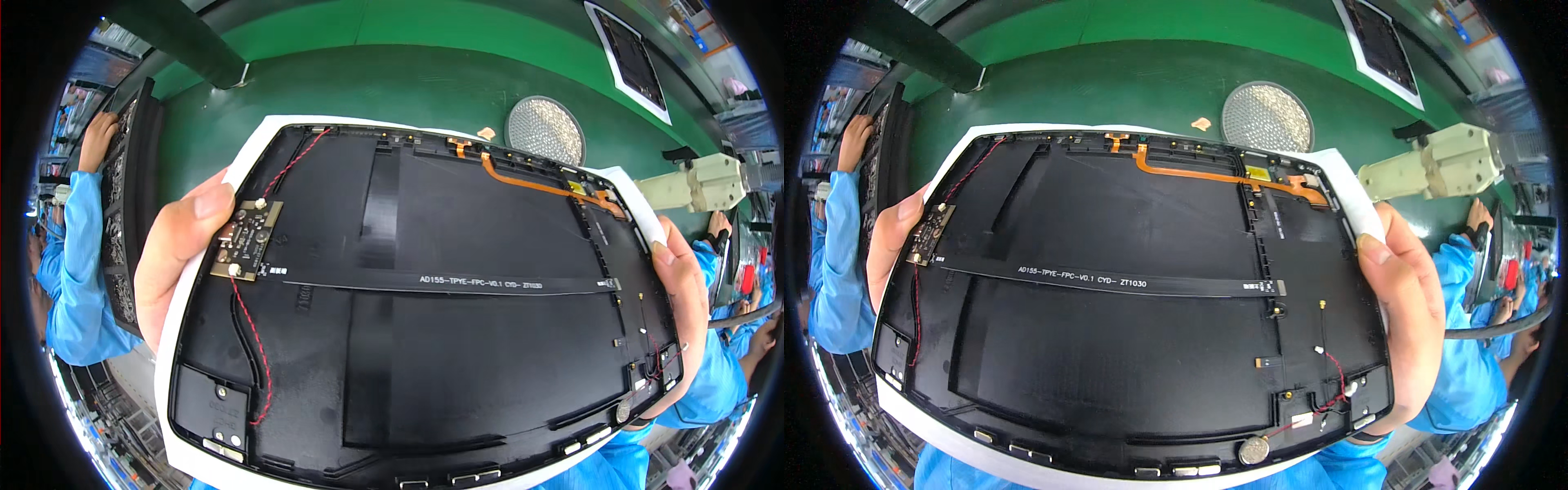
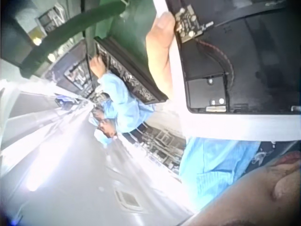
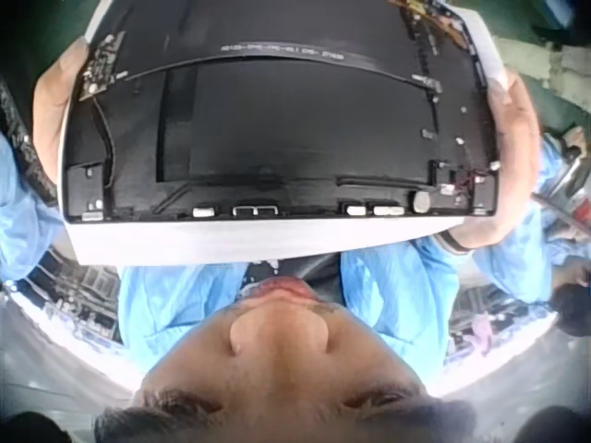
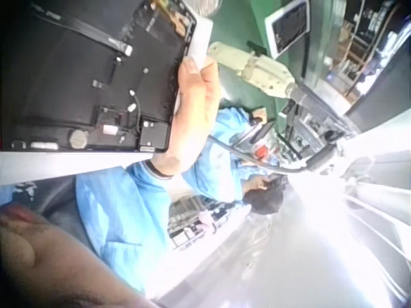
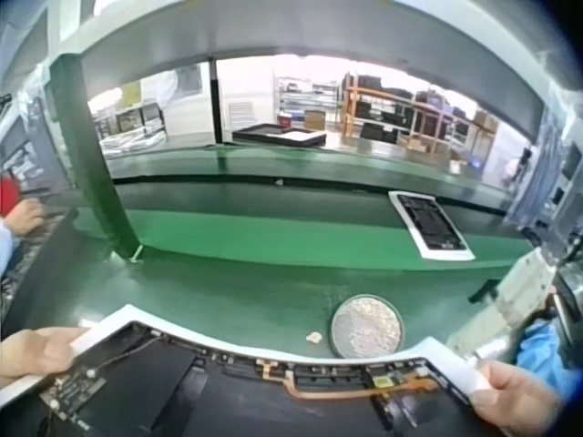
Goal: The person drives screws into tablet devices using an electric screwdriver and places each finished tablet onto the upper conveyor shelf.
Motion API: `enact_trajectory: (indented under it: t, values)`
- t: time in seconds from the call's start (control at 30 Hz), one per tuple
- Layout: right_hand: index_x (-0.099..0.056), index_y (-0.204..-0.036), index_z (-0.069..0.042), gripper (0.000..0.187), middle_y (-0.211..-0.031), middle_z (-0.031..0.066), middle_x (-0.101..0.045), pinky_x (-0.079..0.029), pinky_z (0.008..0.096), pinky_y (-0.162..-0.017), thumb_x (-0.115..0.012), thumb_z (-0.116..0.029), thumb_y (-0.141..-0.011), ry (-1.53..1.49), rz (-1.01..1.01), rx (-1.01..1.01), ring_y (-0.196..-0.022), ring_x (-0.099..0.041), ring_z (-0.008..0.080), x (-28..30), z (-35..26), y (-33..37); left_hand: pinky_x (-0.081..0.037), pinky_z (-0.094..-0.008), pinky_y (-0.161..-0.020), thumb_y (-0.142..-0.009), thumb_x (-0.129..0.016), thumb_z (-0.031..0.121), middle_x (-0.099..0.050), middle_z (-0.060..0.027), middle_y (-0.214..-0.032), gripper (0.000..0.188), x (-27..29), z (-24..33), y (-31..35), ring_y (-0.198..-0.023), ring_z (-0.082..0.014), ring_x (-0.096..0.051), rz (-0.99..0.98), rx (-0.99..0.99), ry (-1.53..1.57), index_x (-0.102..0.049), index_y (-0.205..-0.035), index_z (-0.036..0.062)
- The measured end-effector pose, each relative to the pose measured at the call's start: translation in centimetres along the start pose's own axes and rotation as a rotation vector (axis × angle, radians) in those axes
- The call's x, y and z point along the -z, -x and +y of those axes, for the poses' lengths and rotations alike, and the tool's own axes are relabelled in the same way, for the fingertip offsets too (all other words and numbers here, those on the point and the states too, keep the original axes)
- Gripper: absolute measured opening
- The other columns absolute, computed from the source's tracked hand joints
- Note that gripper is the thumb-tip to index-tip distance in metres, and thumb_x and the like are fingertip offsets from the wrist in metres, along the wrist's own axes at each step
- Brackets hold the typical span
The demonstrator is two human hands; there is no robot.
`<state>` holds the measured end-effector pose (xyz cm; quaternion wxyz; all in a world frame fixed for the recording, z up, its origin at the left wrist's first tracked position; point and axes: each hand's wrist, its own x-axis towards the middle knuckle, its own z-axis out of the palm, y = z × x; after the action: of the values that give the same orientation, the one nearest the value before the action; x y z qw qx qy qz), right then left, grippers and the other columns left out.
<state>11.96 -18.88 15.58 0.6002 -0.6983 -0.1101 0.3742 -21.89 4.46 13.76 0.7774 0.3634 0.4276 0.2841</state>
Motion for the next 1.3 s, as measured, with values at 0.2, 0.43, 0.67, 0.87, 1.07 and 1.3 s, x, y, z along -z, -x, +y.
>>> enact_trajectory:
  t: [0.2, 0.43, 0.67, 0.87, 1.07, 1.3]
  values:
    - [-0.057, -0.123, -0.008, 0.015, -0.099, -0.0005, -0.062, -0.044, 0.0222, -0.078, -0.061, -0.013, -0.109, 0.032, -0.102, 0.089, -0.089, -0.053, 0.0047, -3.7, 2.5, -1.3, -0.056, -0.0365, -0.107, -0.104, -0.058, 0.022, -0.071, -0.0213, -0.136, 0.054, -5.1, -1.2, -4.7, -0.116, -0.0274, -0.073, -0.112, -0.277, -0.091, -0.055, -0.146, -0.0120]
    - [-0.050, -0.123, 0.000, 0.024, -0.085, 0.0156, -0.066, -0.053, 0.0447, -0.070, -0.055, -0.020, -0.112, 0.158, 0.252, 0.734, -0.075, -0.068, 0.0270, -17.5, 3.6, -15.2, -0.055, -0.0435, -0.110, -0.109, -0.054, 0.027, -0.067, -0.0191, -0.134, 0.047, 0.7, -0.6, -17.5, -0.126, -0.0312, -0.065, 0.156, -0.583, 0.495, -0.055, -0.142, -0.0062]
    - [-0.050, -0.123, 0.007, 0.033, -0.109, 0.0360, -0.069, -0.054, 0.0595, -0.093, -0.056, -0.021, -0.107, 0.335, 0.305, 0.575, -0.101, -0.070, 0.0516, -24.5, 1.3, -30.6, -0.058, -0.0343, -0.083, -0.113, -0.053, 0.026, -0.060, -0.0106, -0.129, 0.036, -5.8, -10.2, -20.2, -0.100, -0.0200, -0.067, 0.114, -0.630, -0.131, -0.049, -0.143, 0.0058]
    - [-0.062, -0.127, 0.003, 0.048, -0.131, 0.0269, -0.066, -0.055, 0.0571, -0.101, -0.055, -0.040, -0.106, 1.126, 0.661, 0.456, -0.122, -0.067, 0.0439, -17.5, -5.8, -38.9, -0.051, -0.0254, -0.073, -0.107, -0.055, 0.003, -0.061, -0.0096, -0.116, 0.034, -4.8, -11.1, -18.4, -0.087, -0.0125, -0.063, -0.029, -0.606, -0.608, -0.048, -0.140, 0.0024]
    - [-0.070, -0.123, -0.006, 0.035, -0.129, 0.0156, -0.073, -0.060, 0.0551, -0.097, -0.069, -0.029, -0.097, 1.206, 1.008, 0.115, -0.118, -0.074, 0.0357, 5.2, -5.2, -47.1, -0.053, -0.0298, -0.078, -0.099, -0.060, -0.005, -0.064, -0.0099, -0.106, 0.034, -5.8, -10.7, -18.2, -0.085, -0.0154, -0.062, -0.034, -0.661, -0.761, -0.053, -0.132, -0.0005]
    - [-0.061, -0.150, -0.006, 0.054, -0.152, 0.0192, -0.062, -0.050, 0.0532, -0.113, -0.067, -0.025, -0.099, 1.241, 0.634, -0.186, -0.140, -0.061, 0.0377, 17.3, -4.8, -51.3, -0.055, -0.0328, -0.072, -0.093, -0.063, -0.010, -0.062, -0.0156, -0.108, 0.037, -6.1, -10.3, -18.0, -0.080, -0.0210, -0.065, -0.075, -0.712, -0.826, -0.055, -0.128, -0.0028]
